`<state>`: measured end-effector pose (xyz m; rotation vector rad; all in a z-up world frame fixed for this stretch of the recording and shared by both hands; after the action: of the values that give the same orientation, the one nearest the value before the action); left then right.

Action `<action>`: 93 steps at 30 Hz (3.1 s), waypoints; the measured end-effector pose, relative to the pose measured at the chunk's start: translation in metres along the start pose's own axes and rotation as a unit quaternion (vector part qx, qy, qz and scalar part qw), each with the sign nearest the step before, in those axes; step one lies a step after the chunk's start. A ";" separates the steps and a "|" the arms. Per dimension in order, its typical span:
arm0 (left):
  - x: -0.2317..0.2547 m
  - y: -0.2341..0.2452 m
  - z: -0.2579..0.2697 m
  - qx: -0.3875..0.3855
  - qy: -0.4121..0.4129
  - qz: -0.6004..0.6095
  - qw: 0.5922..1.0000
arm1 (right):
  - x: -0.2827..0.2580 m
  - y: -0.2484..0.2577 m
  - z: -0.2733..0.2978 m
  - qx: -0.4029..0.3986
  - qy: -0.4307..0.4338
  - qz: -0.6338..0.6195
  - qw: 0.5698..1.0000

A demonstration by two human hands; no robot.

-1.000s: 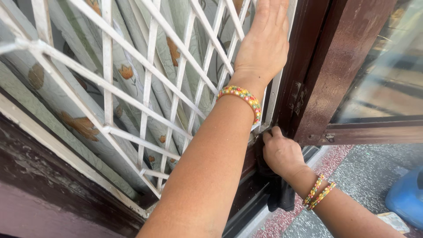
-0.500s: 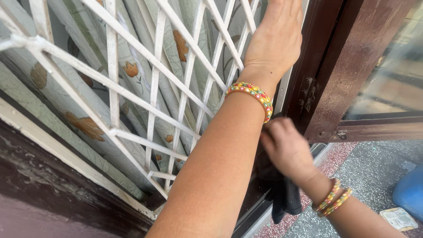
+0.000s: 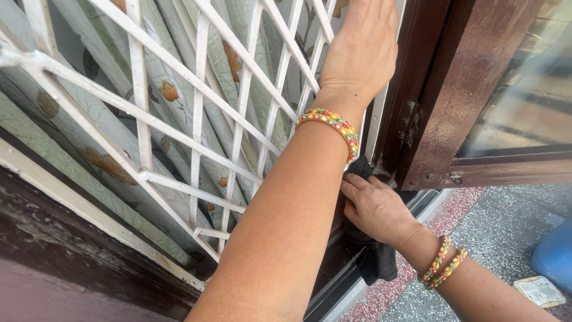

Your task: The person wipes the wooden window frame and glass with a black cloth. They clean the frame edges, corners, and the glass pane, moving the cloth along the surfaces.

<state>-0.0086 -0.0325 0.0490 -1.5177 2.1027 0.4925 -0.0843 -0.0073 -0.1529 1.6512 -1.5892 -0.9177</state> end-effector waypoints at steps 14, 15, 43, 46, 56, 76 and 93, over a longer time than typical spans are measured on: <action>-0.009 0.007 -0.002 -0.041 -0.006 0.012 0.999 | -0.043 0.003 0.026 -0.013 -0.012 -0.063 0.998; -0.008 0.005 -0.001 -0.039 -0.007 0.015 0.999 | -0.040 0.001 0.025 -0.013 -0.014 -0.055 0.998; -0.018 0.013 -0.003 -0.048 0.004 0.006 0.999 | -0.024 0.000 0.007 -0.191 -0.115 0.005 0.975; -0.016 0.012 -0.004 -0.057 0.005 0.012 0.998 | -0.023 0.010 0.022 -0.200 -0.110 -0.024 0.973; -0.008 0.004 0.000 -0.038 0.005 0.015 0.999 | 0.043 0.045 0.003 0.039 -0.178 0.048 0.982; -0.014 0.009 0.000 -0.043 0.006 0.007 0.999 | 0.046 -0.009 0.034 0.034 -0.147 0.033 0.988; -0.010 0.001 -0.001 -0.029 0.012 0.046 0.998 | 0.114 -0.060 0.140 0.111 -0.203 -0.090 0.969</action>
<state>-0.0070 -0.0251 0.0561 -1.4693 2.2014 0.5756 -0.1684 -0.1174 -0.2837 1.8731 -1.8917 -1.2738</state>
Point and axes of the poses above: each hand's wrist, its own z-axis away from the middle knuckle, its own y-axis out of the back of the hand, x = y × z, the point moved 6 cm from there along -z, towards the middle knuckle, and after that the axes turned 4 degrees about x, right-handed, at the moved point
